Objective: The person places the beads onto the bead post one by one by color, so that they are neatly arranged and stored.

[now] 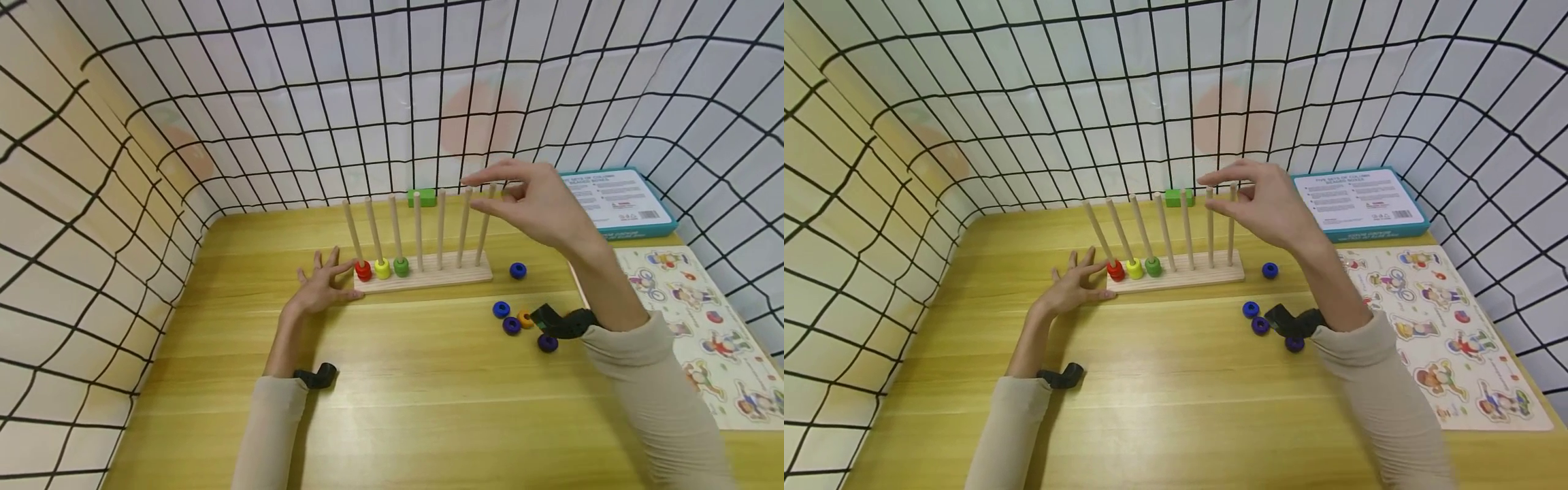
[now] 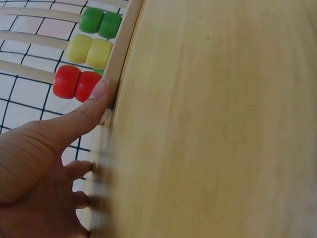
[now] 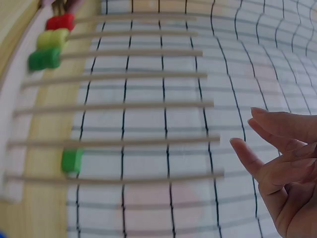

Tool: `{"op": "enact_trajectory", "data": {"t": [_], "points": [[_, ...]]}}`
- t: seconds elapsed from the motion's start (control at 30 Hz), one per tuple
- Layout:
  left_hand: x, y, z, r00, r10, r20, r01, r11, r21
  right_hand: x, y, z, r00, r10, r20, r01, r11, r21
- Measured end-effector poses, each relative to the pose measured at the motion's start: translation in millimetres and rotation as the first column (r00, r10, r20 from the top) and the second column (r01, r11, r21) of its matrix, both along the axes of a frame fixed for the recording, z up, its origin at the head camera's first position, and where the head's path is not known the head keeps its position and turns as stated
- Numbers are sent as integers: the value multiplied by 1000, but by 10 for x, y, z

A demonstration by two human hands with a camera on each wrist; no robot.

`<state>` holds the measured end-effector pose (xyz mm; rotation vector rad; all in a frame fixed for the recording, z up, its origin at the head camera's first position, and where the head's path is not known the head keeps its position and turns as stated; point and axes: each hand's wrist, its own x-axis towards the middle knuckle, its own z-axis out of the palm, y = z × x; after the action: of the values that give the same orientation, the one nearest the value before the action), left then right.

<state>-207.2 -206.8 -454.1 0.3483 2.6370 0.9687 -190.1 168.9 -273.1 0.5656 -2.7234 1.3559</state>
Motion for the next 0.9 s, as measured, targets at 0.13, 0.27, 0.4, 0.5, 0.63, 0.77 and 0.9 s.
{"op": "enact_trajectory", "data": {"t": [0.13, 0.27, 0.4, 0.5, 0.63, 0.77, 0.9], "points": [[-8, -13, -11, 1000, -1, -4, 1, 1000, -9, 141, 318, -145, 996, -89, 31, 86, 994, 69], [-17, -13, -8, 1000, -5, -10, 5, 1000, -9, 249, 613, -398, 984, -128, 127, 117, 989, 87], [-18, 3, 2, 1000, -8, -8, 8, 1000, -9, 323, 849, -688, 967, -139, 212, 124, 989, 81], [-10, 13, -3, 1000, -9, -6, 9, 1000, -10, 340, 972, -892, 955, -148, 256, 121, 986, 118], [2, 11, -20, 1000, -7, -9, 7, 1000, -8, 285, 1055, -1115, 928, -175, 329, 120, 976, 182], [1, 12, -24, 1000, -5, -13, 5, 1000, -2, 187, 1074, -1304, 898, -188, 398, 119, 974, 191], [18, 5, -16, 1000, 2, -14, -2, 1000, 2, 65, 1041, -1445, 887, -198, 417, 125, 973, 195]]}}
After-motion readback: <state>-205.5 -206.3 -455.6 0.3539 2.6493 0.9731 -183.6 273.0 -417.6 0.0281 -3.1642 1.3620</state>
